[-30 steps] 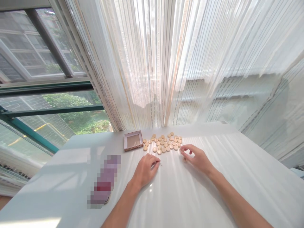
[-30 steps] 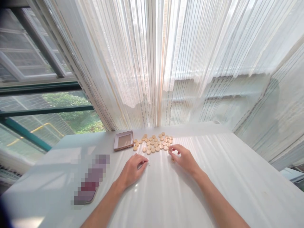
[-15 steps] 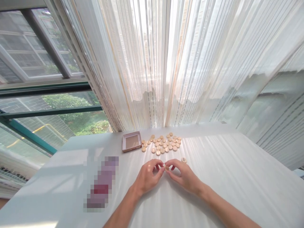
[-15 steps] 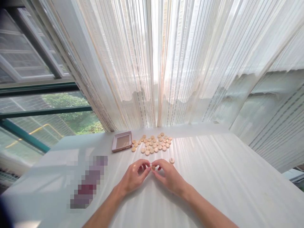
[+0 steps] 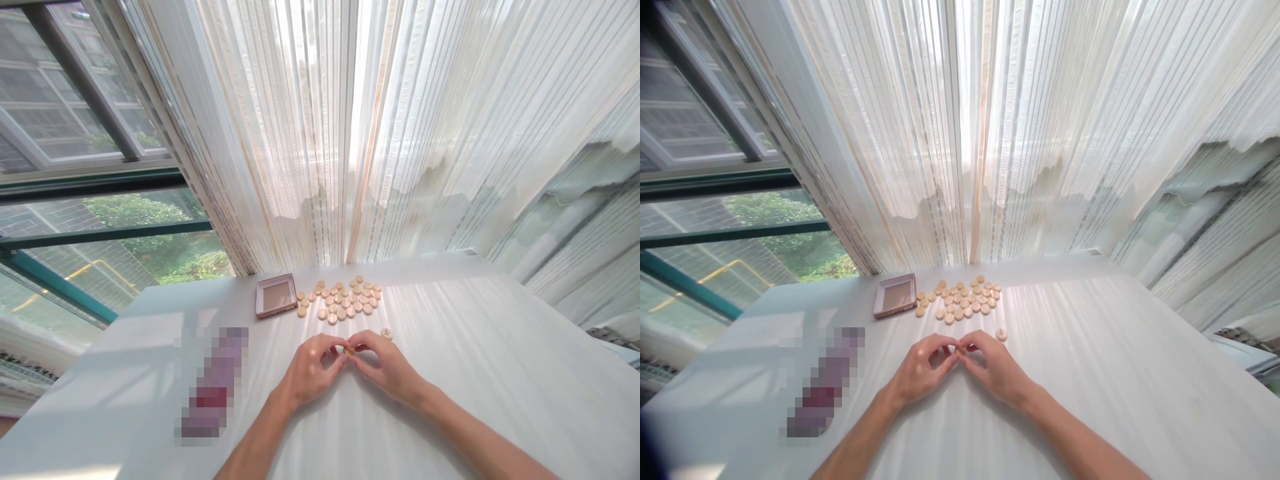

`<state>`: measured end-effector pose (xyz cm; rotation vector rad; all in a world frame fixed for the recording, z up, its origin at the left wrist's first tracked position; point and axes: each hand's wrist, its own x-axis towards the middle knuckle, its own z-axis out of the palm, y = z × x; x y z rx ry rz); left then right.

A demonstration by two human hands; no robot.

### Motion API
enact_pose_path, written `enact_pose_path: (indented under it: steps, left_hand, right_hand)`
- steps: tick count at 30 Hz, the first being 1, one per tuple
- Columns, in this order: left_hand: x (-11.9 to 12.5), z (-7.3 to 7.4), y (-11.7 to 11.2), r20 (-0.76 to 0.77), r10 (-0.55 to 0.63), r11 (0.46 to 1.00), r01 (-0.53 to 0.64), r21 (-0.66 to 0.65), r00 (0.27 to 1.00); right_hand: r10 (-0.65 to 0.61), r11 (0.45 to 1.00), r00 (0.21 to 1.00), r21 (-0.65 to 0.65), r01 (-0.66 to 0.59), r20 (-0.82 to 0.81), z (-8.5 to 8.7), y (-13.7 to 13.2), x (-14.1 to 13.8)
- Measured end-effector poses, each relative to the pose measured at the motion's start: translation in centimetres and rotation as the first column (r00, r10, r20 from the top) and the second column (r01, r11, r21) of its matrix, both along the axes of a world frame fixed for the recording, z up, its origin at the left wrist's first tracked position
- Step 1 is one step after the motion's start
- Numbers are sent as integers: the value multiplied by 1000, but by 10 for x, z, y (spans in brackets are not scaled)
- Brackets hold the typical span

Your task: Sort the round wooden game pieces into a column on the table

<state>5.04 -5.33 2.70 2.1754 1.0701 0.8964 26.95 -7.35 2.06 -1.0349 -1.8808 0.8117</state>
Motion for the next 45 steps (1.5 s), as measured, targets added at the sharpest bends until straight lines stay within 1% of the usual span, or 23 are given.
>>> enact_pose_path:
  steps: [3,5,8,13,19,26,30,38,42,45]
  left_hand:
    - [0,2,0,-2,-8,1000,8,-11,1000]
    - [0,2,0,-6,-2,1000,2,-16,1000]
    - [-1,0,0,-7,17,1000,-17,-19,1000]
    - [0,-5,2,8,29,999,-29,-15,1000]
    - [-1,-7,3,26,15,1000,-15,17,1000]
    - [0,-8,3,10,30,999,-30,25,1000]
    - [0,-9,2,-1,26,998,-26,51,1000]
    - [2,-3,-1,-10,32,998,-32,58,999]
    - [2,-1,-2,-16,40,997,-39,60,999]
    - [1,-2,-2,-20,26,997,-24,71,999]
  right_hand:
    - [-7,1000,1000,-22,7,0,-1,0,0]
    - [1,999,999,-37,-2,-34,0,0,-1]
    - [16,999,995,-47,-20,-95,1,0,-2]
    - [22,998,990,-60,-30,-136,1,1,-3]
    - [3,990,983,-135,-28,-186,-2,1,-5]
    - [-11,985,987,-170,-17,-159,0,0,-2]
    - [-11,981,986,-194,-21,-165,3,0,-2]
    - [-6,983,989,-183,-21,-148,5,-1,-4]
    - [-2,988,993,-154,-17,-119,0,0,-3]
    - [7,991,990,-132,-26,-138,-5,1,-2]
